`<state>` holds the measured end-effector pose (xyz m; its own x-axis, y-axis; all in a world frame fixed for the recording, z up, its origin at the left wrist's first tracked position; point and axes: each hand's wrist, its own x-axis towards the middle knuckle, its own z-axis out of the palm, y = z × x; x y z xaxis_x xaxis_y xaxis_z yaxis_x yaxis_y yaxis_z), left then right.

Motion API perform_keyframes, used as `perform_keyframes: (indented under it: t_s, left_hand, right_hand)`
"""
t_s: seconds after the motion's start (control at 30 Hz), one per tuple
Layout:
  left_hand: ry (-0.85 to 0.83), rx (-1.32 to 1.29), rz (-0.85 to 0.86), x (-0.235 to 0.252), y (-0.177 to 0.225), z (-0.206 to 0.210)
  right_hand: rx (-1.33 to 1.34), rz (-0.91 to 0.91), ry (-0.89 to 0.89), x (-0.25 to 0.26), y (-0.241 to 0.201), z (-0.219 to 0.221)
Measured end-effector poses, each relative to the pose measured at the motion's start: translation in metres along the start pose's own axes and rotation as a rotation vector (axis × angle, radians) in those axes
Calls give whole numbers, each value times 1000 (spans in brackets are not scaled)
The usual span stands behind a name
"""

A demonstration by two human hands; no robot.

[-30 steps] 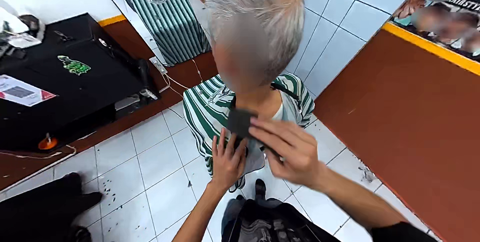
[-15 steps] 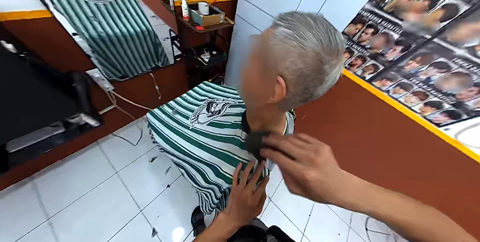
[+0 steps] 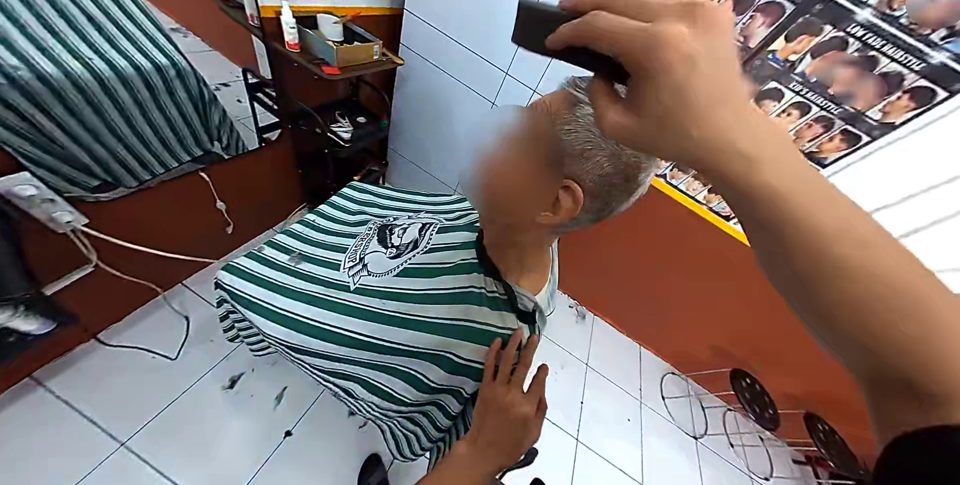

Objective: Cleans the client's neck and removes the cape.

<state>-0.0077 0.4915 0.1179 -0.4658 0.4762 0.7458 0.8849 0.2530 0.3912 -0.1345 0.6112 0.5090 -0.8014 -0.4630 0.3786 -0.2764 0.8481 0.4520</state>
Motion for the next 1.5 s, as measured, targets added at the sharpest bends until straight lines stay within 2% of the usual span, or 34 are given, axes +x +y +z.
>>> perform_keyframes:
  t_s: [0.1,0.17,0.23,0.3,0.37,0.4,0.47,0.5,0.57,0.63,0.7,0.77,0.87,0.93,1.0,1.03,1.1,1.13,1.2,1.27,1.33,1.4,1.5]
  left_hand:
    - [-11,-9,3,0,1,0]
    - [-31,-31,7,-1,0,-2]
    - [-45,-48,14,0,-2,-5]
    - [-68,-70,19,1,-3,-8]
    - [-74,-90,26,-1,-4,-10]
    - [-74,-99,28,-1,-4,-10]
    - [-83,-93,30,1,-5,-10]
    - [-85,-88,30,0,-5,-9]
    - [-87,-74,30,-2,-3,-8]
    - [-43,-46,39,-4,-4,-8]
    - [-31,-20,40,-3,-6,-7]
    - [-39,-3,27,-2,-3,-5]
    - [-30,17,18,1,1,-3]
    - [-24,24,4,5,3,-1]
    - [0,41,-15,8,7,2]
    - [7,48,-24,9,10,5]
    - [30,71,-43,14,16,11]
    - [51,84,-51,17,18,15]
    - [87,105,-79,21,23,22]
    - [109,124,-122,23,31,31]
    - [160,121,-185,25,39,47]
    - [228,128,-260,24,49,68]
    - [313,310,-403,24,65,108]
  right_hand:
    - [4,-37,-223,6,-14,15]
    - [117,-140,-267,-16,-39,18]
    - [260,-144,-132,-35,-54,14]
    - [147,-8,31,-49,-55,20]
    - [92,78,-21,-76,-73,47]
    - [102,36,-22,-93,-89,63]
    - [107,-29,88,-117,-112,85]
    - [107,5,142,-124,-119,91]
    - [154,96,78,-139,-134,111]
    - [244,67,-33,-157,-152,135]
    - [272,72,60,-158,-155,140]
    - [289,137,122,-165,-147,139]
    - [373,234,59,-213,-123,142]
    - [413,474,146,-251,-97,133]
    - [379,704,267,-276,-84,143]
    - [410,737,252,-284,-86,156]
    - [555,649,248,-294,-92,178]
    - [613,632,282,-297,-85,183]
    - [707,760,334,-307,-46,190]
    - [889,935,232,-323,9,217]
    - [1145,981,20,-330,57,265]
    - [1352,889,-234,-332,85,312]
    - [1443,631,-456,-322,87,361]
